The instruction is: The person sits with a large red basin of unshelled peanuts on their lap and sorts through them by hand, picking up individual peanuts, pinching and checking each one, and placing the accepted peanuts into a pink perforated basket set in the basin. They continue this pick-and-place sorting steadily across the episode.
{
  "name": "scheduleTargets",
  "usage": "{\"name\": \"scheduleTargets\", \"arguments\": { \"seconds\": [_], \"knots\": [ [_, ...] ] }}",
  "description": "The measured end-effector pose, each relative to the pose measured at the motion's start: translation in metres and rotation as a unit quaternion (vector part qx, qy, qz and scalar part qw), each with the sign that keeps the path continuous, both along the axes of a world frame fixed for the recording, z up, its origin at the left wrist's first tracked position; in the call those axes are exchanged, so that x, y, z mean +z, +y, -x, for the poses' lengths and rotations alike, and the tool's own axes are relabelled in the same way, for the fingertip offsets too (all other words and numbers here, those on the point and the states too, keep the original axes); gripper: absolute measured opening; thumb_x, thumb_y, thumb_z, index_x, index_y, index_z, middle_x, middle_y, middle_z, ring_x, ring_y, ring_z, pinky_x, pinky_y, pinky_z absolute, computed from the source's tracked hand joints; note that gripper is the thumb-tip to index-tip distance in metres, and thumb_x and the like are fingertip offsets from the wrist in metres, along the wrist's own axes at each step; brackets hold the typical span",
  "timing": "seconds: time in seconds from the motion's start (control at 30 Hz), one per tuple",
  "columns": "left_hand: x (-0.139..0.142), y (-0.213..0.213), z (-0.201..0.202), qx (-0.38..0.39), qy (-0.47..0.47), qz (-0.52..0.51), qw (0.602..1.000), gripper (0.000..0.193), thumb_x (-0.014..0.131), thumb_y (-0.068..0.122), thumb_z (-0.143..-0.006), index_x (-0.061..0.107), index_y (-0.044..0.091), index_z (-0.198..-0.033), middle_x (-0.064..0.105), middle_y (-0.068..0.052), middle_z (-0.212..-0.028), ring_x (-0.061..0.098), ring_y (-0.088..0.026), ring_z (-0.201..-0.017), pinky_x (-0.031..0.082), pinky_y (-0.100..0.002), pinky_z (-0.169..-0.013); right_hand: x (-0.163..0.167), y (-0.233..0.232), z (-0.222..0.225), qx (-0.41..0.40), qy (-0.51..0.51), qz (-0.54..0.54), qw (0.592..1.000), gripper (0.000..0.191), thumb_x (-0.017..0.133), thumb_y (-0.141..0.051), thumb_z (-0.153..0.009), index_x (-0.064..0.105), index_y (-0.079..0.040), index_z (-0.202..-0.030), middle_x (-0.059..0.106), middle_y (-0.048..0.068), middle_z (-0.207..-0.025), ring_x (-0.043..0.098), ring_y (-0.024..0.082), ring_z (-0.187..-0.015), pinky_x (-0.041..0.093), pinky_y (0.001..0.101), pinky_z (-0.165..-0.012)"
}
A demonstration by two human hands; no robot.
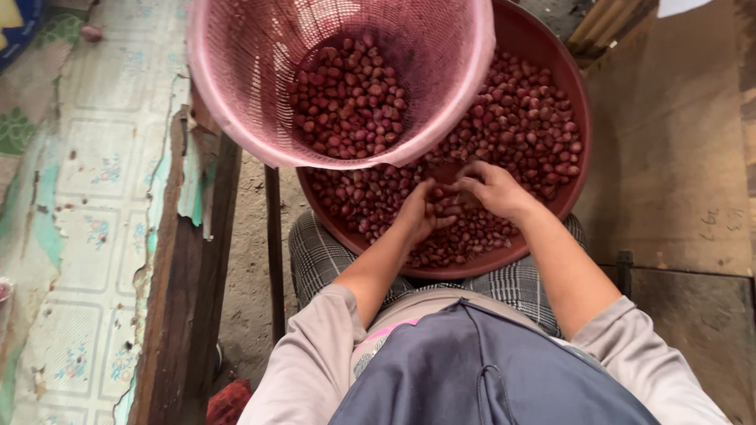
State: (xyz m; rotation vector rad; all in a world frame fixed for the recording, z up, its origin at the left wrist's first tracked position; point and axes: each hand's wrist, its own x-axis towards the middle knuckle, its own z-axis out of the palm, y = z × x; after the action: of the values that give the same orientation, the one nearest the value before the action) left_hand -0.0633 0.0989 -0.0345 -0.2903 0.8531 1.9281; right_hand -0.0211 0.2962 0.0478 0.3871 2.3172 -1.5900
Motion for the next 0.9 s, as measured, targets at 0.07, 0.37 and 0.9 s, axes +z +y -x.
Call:
{"name": "scheduleTargets", "arguments": {
  "seconds": [0.07,0.37,0.9],
  "knots": [
    [0.006,0.006,-0.004,0.002,-0.034,-0.046,0.998,0.058,0.038,0.056,-0.102,0.065,0.006,-0.110,0.059,-0.001,-0.075,0.074,-0.028,-0.086,0.063,-0.044,-0.071,0.020,0.014,-0.004,-0.014,0.035,0.002,0.999,0.039,0.063,-0.022,-0.099,0.061,-0.003,-0.132,0.070,0.019,-0.116,0.069,0.029,-0.105,0.056,0.0392,-0.091],
    [-0.008,0.003,-0.010,0.006,-0.076,0.022,0.997,0.034,0.060,0.043,-0.101,0.058,0.012,-0.088,0.053,-0.002,-0.066,0.043,-0.012,-0.048,0.024,-0.019,-0.036,0.007,0.059,-0.042,0.036,0.013,-0.446,0.894,0.030,0.073,-0.018,-0.086,0.076,-0.016,-0.115,0.071,0.011,-0.119,0.067,0.034,-0.112,0.054,0.0447,-0.096],
    [0.000,0.006,-0.014,0.003,-0.027,0.066,0.997,0.040,0.056,0.045,-0.104,0.064,0.006,-0.101,0.069,-0.009,-0.082,0.059,-0.014,-0.061,0.040,-0.021,-0.043,-0.007,0.035,-0.034,0.113,0.239,-0.519,0.813,0.018,0.070,-0.008,-0.088,0.067,-0.014,-0.106,0.068,0.007,-0.109,0.069,0.032,-0.107,0.058,0.0460,-0.090]
  ]
}}
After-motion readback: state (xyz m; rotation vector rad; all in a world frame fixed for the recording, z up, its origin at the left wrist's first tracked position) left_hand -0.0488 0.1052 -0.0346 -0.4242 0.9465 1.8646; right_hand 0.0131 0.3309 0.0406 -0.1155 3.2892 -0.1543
